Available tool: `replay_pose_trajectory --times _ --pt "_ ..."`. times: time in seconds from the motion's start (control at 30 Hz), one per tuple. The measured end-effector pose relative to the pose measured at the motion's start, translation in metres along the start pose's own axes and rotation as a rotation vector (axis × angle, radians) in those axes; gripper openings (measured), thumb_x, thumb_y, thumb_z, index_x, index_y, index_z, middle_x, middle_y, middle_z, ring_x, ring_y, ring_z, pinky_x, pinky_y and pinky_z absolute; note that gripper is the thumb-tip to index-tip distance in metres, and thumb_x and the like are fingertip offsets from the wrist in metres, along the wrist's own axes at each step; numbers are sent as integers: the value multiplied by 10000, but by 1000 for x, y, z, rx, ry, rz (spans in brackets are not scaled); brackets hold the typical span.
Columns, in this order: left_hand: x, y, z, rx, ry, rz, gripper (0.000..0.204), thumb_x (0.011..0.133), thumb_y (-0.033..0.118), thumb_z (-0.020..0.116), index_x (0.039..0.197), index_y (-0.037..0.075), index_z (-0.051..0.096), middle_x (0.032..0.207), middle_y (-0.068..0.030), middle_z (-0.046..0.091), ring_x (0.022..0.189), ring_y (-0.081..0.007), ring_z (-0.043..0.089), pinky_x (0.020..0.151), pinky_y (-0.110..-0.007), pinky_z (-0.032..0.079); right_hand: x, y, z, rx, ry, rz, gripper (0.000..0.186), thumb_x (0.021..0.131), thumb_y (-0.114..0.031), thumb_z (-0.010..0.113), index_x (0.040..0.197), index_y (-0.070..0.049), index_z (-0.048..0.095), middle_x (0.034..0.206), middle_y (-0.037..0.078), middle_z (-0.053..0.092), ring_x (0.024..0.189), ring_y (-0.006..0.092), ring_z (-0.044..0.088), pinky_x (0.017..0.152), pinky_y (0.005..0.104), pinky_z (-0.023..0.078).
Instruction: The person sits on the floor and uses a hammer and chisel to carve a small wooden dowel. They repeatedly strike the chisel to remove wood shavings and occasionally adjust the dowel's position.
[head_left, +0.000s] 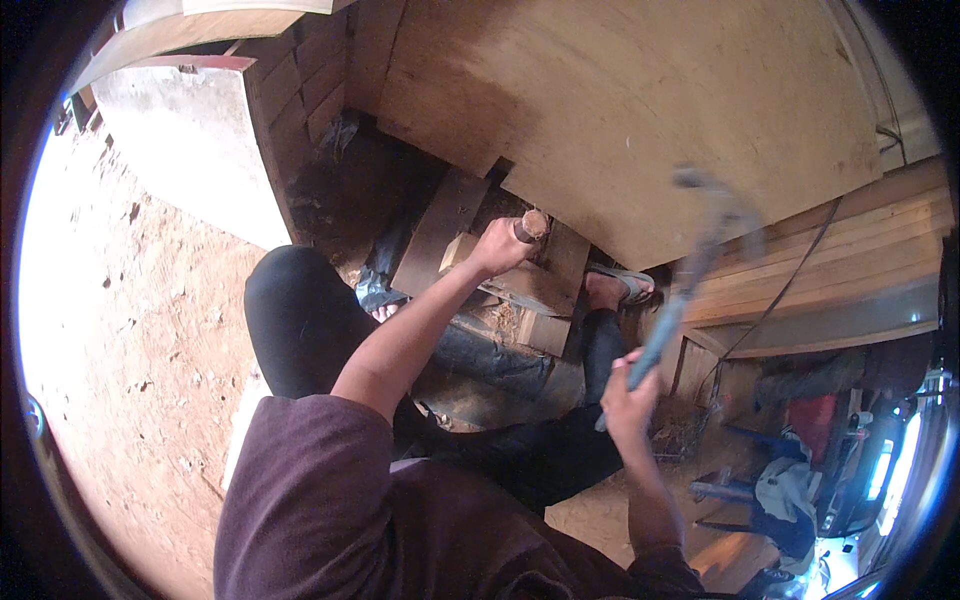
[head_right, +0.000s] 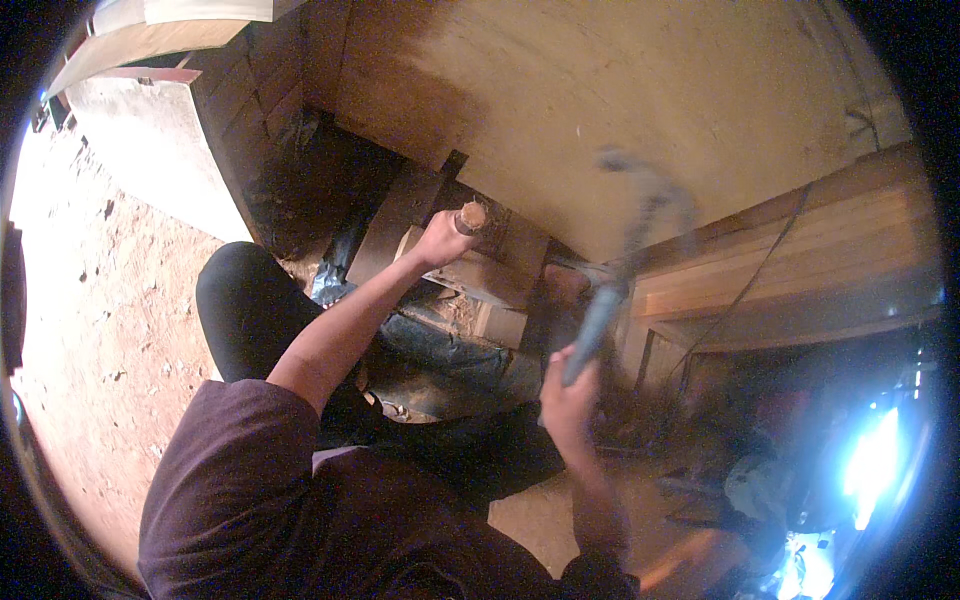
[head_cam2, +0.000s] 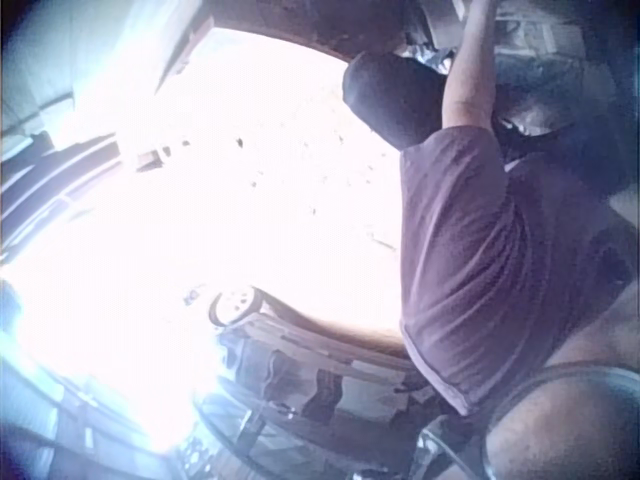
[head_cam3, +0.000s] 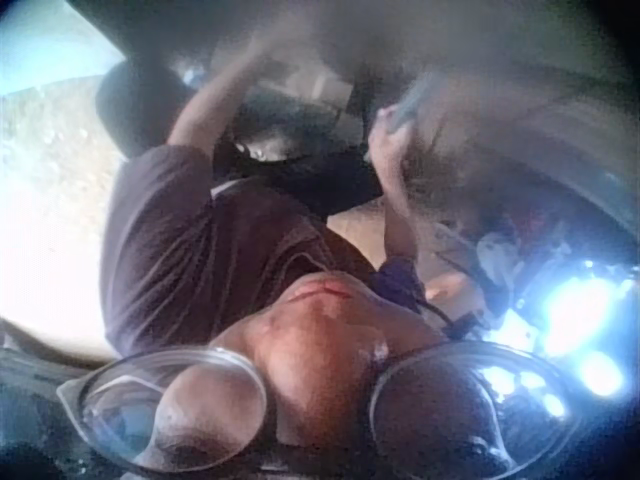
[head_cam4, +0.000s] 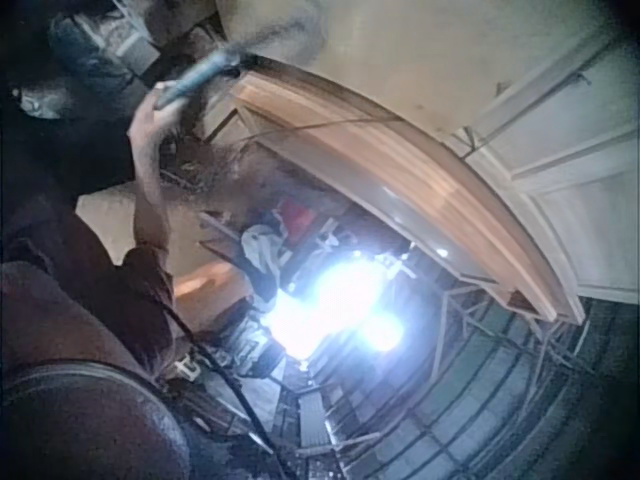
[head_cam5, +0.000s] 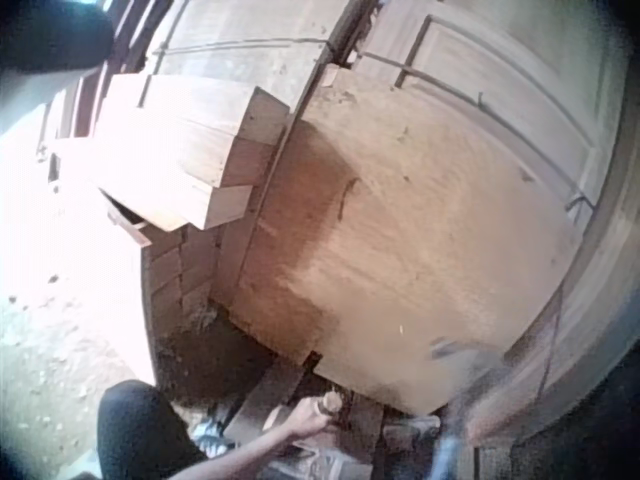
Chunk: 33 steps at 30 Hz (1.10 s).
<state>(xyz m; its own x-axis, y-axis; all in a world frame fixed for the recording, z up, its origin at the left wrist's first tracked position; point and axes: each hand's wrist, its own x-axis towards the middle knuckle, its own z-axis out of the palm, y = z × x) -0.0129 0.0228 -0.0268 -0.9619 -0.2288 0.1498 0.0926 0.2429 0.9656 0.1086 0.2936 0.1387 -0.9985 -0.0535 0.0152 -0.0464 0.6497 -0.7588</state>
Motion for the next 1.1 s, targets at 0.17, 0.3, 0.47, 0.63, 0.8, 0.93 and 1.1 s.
replay_pose_trajectory --times 0.17,0.3,0.47,0.63,0.8,0.93,1.1 --pt "3 -5 2 44 -51 17 265 794 228 658 971 32 644 876 -221 666 839 -378 646 759 -448 519 4 20 -3 -230 -255 -114 179 915 -112 662 1013 9 573 867 208 670 792 356 682 717 421 521" --pt "2 -2 -6 112 -70 49 337 787 259 694 1016 18 635 940 -244 679 937 -423 651 798 -453 527 13 14 -6 -58 -108 -179 189 899 -111 694 1022 -11 593 799 108 646 672 216 635 627 369 506" --pt "-3 29 -13 -46 -9 13 381 788 230 807 1041 24 611 812 -93 664 800 -150 624 773 -364 522 19 32 24 639 -172 233 273 922 -57 687 1130 -97 514 667 -50 443 429 25 383 364 205 315" --pt "9 76 -24 -312 -6 223 454 928 197 680 1313 48 490 974 -47 652 842 -103 598 743 -270 509 9 98 76 986 -386 730 236 909 -60 675 1079 -150 539 627 -61 435 417 38 353 358 235 263" --pt "29 121 -59 -33 -70 144 218 1027 158 574 1163 -12 588 1005 -44 643 881 -115 589 761 -265 503 -10 154 110 634 -373 703 206 863 -90 681 1028 -128 564 629 -47 472 455 59 422 378 264 318" --pt "21 146 -84 221 -95 246 312 1024 169 594 1260 -35 584 1077 -94 667 1003 -153 622 921 -292 482 -21 159 113 733 -377 638 203 860 -94 673 1029 -97 561 639 -33 489 451 68 436 384 270 349" --pt "1 137 -74 225 -26 76 422 971 238 666 1315 28 542 1171 -154 651 1056 -205 637 916 -341 506 -9 162 119 723 -399 672 181 878 -121 672 1024 -88 570 637 -21 497 446 83 452 385 282 364"
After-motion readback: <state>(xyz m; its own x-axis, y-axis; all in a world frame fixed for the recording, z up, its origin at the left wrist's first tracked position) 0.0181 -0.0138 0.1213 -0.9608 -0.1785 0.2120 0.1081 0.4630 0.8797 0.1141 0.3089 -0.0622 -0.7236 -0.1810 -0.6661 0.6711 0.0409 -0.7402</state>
